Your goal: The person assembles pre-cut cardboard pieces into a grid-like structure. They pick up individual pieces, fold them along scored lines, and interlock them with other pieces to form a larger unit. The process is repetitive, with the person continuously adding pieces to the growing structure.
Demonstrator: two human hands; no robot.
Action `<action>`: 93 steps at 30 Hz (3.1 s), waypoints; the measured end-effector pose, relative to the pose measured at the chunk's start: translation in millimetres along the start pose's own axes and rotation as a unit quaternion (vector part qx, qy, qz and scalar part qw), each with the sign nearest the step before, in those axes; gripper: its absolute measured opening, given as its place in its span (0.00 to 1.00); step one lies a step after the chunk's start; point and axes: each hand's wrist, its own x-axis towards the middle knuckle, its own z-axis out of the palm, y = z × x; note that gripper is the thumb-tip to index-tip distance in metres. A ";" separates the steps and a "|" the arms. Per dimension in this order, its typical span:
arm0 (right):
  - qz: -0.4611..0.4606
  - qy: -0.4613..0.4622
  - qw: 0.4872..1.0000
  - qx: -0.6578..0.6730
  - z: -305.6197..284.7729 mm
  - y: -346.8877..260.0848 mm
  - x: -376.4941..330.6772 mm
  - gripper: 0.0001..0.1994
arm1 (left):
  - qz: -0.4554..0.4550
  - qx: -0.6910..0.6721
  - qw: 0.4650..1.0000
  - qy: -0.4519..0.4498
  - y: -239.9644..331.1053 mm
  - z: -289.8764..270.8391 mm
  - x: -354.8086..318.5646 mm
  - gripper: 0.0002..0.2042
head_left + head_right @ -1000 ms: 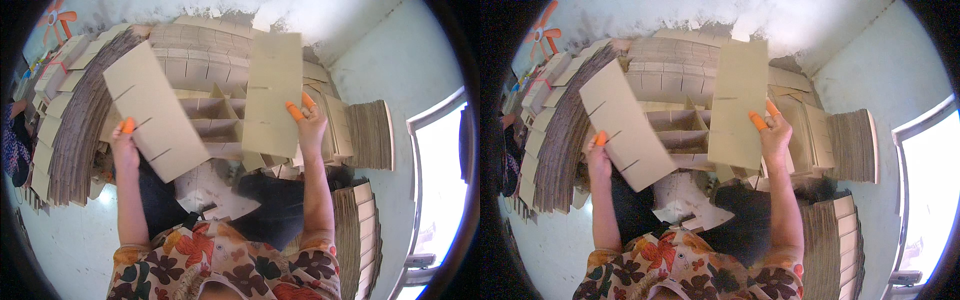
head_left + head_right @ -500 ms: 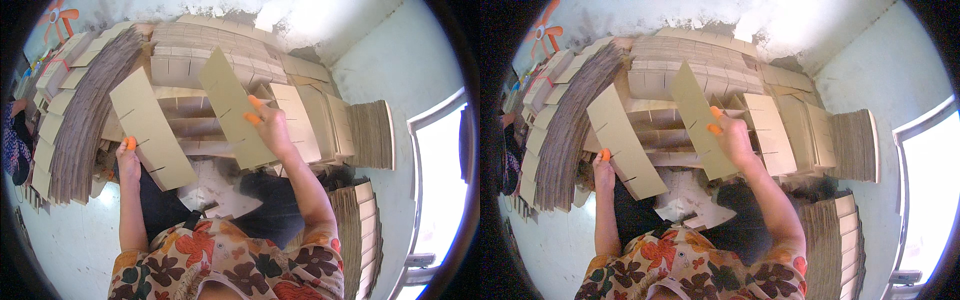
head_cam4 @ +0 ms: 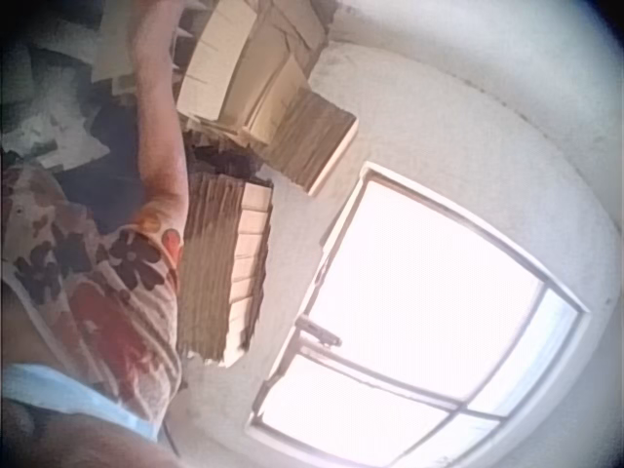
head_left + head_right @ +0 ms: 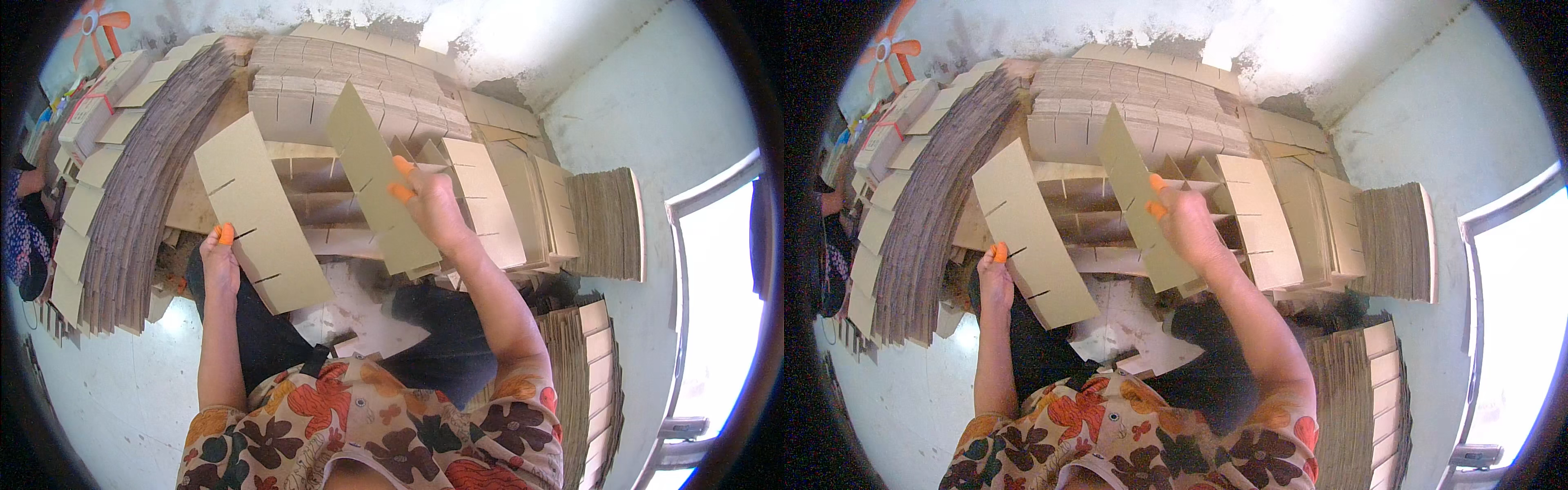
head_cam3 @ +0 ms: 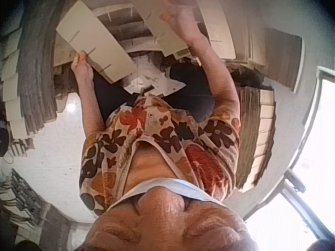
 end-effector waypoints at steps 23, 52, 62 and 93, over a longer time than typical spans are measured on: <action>-0.019 -0.083 0.995 -0.047 34.5 11.7 -0.2 0.14 | 0.004 0.001 1.000 0.006 1.3 3.8 -1.2 0.08; -0.013 0.021 0.982 0.189 48.5 -71.2 -65.4 0.35 | 0.037 -0.037 0.999 0.004 10.5 71.1 4.8 0.12; 0.017 -0.018 0.999 0.022 -6.3 -59.5 -48.5 0.29 | 0.326 0.648 0.645 -0.241 1.0 82.3 -18.8 0.13; -0.038 -0.150 0.988 0.021 80.4 -17.7 -19.2 0.28 | 0.353 0.626 0.661 -0.215 -23.1 81.6 -4.0 0.02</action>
